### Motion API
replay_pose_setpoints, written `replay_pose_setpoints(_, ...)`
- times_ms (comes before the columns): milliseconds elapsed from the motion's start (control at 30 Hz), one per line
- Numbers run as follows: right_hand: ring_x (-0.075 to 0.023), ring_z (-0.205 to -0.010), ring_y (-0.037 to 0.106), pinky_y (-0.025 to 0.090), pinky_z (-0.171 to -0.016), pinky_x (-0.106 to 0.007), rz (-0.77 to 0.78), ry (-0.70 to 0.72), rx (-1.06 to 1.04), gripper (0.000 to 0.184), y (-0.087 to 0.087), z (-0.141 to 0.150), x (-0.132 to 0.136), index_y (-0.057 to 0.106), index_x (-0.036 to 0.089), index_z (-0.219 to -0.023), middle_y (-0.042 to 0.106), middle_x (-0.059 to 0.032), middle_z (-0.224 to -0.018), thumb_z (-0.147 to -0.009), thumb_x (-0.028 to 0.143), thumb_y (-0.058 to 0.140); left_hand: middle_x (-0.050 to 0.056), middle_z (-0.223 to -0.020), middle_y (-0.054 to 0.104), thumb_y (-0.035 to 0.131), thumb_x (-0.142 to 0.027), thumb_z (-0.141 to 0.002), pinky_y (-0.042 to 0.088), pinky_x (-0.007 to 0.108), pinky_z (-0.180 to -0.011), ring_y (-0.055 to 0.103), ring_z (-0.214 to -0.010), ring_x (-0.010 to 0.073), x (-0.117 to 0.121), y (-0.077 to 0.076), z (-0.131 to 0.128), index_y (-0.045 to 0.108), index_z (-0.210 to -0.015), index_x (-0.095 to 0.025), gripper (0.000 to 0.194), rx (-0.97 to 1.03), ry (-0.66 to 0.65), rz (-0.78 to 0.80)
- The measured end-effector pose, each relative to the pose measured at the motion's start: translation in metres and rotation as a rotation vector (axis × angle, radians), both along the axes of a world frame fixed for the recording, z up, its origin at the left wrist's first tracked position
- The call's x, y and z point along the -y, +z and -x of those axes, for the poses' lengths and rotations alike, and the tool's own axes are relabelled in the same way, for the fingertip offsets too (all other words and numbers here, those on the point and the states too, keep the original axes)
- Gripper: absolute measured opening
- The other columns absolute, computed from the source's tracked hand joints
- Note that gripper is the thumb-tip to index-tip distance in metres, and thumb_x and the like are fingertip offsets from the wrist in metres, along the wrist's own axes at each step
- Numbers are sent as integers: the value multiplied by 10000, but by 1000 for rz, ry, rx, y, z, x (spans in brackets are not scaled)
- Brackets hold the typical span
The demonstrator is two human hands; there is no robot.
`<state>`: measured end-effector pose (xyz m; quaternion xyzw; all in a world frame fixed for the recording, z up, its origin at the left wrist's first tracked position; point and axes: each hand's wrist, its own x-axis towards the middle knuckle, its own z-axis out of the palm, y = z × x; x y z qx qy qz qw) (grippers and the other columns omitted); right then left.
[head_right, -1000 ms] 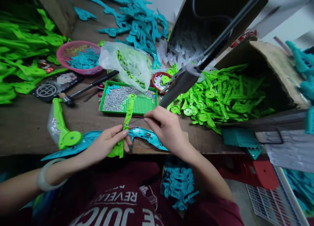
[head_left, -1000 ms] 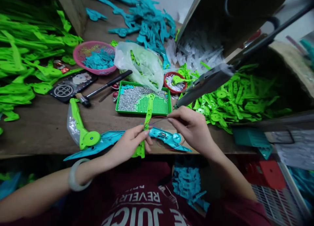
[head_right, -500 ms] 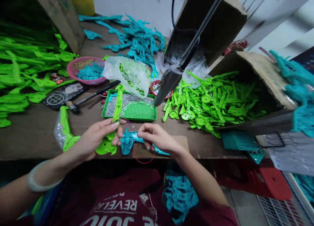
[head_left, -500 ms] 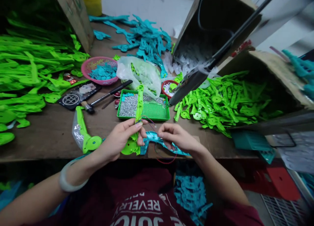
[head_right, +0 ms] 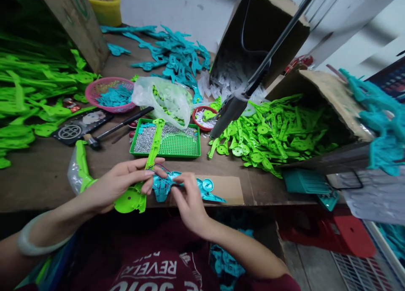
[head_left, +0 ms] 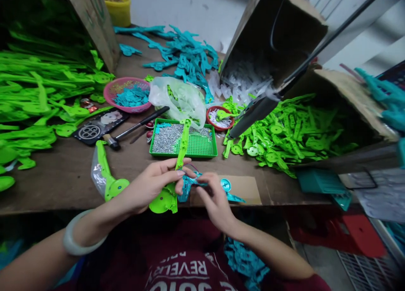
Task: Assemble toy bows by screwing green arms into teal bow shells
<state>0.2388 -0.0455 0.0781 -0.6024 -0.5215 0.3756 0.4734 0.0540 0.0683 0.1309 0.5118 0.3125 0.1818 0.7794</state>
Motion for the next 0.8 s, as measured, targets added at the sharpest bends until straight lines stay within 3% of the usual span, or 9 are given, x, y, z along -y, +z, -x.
replay_pose_setpoints(67,-239,-1157,550,493,-960,-441,-307,-156,250,313,12,-5,0,551,227,-1238,555,-118,-1227,-934,285,600,-10,-642,631,635,-368,-913,436,270,-762,552,-668,116,2,-1,-3,711,-1081,-134,298,-16,-39,-63)
replay_pose_setpoints(133,-227,-1130,576,510,-948,-418,-428,-61,352,443,30,-11,-5,485,244,-1337,583,-109,-1227,-924,274,641,-23,-655,631,615,-374,-925,440,276,-793,569,-700,124,5,-1,-7,684,-1158,-154,328,-7,-87,-76)
replay_pose_setpoints(233,-155,-907,641,534,-811,-305,-372,224,392,275,58,-21,-18,566,218,-1234,665,-50,-1013,-962,221,607,-34,-673,628,586,-372,-941,448,284,-807,579,-728,135,10,2,-11,626,-1265,-171,384,-2,-164,-131)
replay_pose_setpoints(367,-118,-828,622,499,-745,-245,-311,378,443,89,83,-37,-29,640,175,-1010,659,-28,-903,-992,176,553,-13,-690,661,561,-380,-945,455,272,-764,599,-748,149,12,9,-11,602,-1295,-151,420,-52,-234,-187)
replay_pose_setpoints(467,-131,-788,578,468,-693,-250,-367,392,671,109,87,-45,-33,618,167,-971,613,-38,-878,-1007,197,519,-17,-645,670,525,-390,-957,435,259,-658,582,-635,141,14,13,-8,512,-1395,-142,504,-91,-305,-171)
replay_pose_setpoints(600,-144,-729,528,424,-634,-267,-423,377,920,192,80,-46,-39,586,155,-925,580,-49,-846,-1031,263,469,-29,-596,670,499,-339,-956,454,260,-667,604,-597,142,17,13,-8,382,-1497,-144,587,-80,-369,-164)
replay_pose_setpoints(700,-145,-722,532,419,-628,-266,-413,332,951,204,74,-43,-41,582,145,-926,577,-51,-828,-1039,235,438,-36,-545,642,414,-375,-996,480,272,-656,618,-547,152,19,14,-11,343,-1515,-134,577,-57,-329,-147)
replay_pose_setpoints(800,-147,-770,555,447,-677,-265,-401,263,879,168,70,-39,-40,583,149,-967,592,-59,-860,-1032,188,434,-25,-594,668,335,-473,-1037,495,273,-620,615,-477,141,19,16,-14,404,-1462,-147,541,-73,-265,-173)
